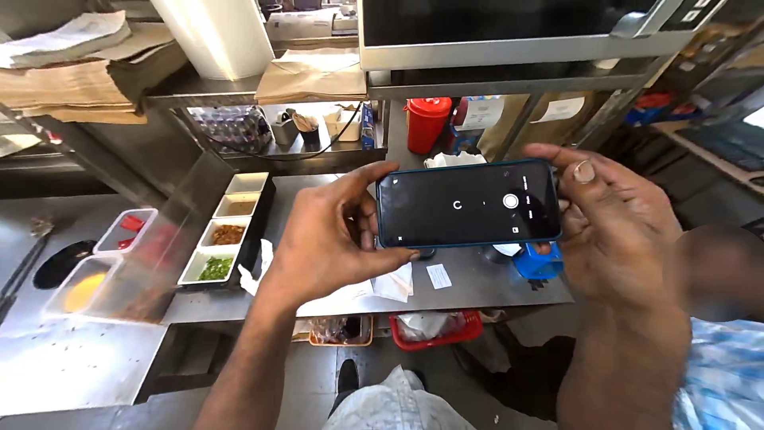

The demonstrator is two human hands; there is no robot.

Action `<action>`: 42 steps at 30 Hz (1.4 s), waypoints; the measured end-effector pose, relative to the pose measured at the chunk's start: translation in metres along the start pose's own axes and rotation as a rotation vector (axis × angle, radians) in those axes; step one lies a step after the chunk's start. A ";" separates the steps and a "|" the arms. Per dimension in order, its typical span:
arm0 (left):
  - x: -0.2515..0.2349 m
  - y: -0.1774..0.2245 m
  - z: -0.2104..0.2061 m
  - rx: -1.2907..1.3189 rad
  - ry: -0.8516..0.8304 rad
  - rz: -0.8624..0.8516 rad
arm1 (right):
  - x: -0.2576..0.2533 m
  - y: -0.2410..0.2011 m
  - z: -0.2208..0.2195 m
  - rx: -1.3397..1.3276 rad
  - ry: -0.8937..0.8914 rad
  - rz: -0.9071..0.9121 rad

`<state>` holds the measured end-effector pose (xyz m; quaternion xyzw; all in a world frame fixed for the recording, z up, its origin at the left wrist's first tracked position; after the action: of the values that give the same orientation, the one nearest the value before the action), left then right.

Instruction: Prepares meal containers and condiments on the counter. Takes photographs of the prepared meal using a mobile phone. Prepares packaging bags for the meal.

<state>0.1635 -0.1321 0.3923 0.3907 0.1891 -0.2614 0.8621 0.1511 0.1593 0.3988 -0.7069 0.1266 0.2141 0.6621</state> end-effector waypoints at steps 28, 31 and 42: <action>0.036 -0.003 -0.020 0.059 0.035 0.096 | 0.027 0.002 0.003 0.077 0.057 -0.007; 0.043 0.000 -0.023 0.106 0.026 0.105 | 0.034 -0.002 0.007 0.107 0.057 0.020; 0.053 0.013 -0.026 0.131 0.050 0.087 | 0.047 -0.007 0.004 0.106 0.053 0.093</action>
<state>0.2098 -0.1203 0.3557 0.4603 0.1758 -0.2259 0.8403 0.1951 0.1692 0.3831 -0.6696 0.1879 0.2191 0.6844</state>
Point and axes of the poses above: each hand's wrist, its own x-axis away from the middle knuckle, its own z-axis out of the back of the hand, y = z × x, the point moved 2 cm from there along -x, towards the middle knuckle, and after that the axes turned 11 degrees about -x, right-handed, at the moved point
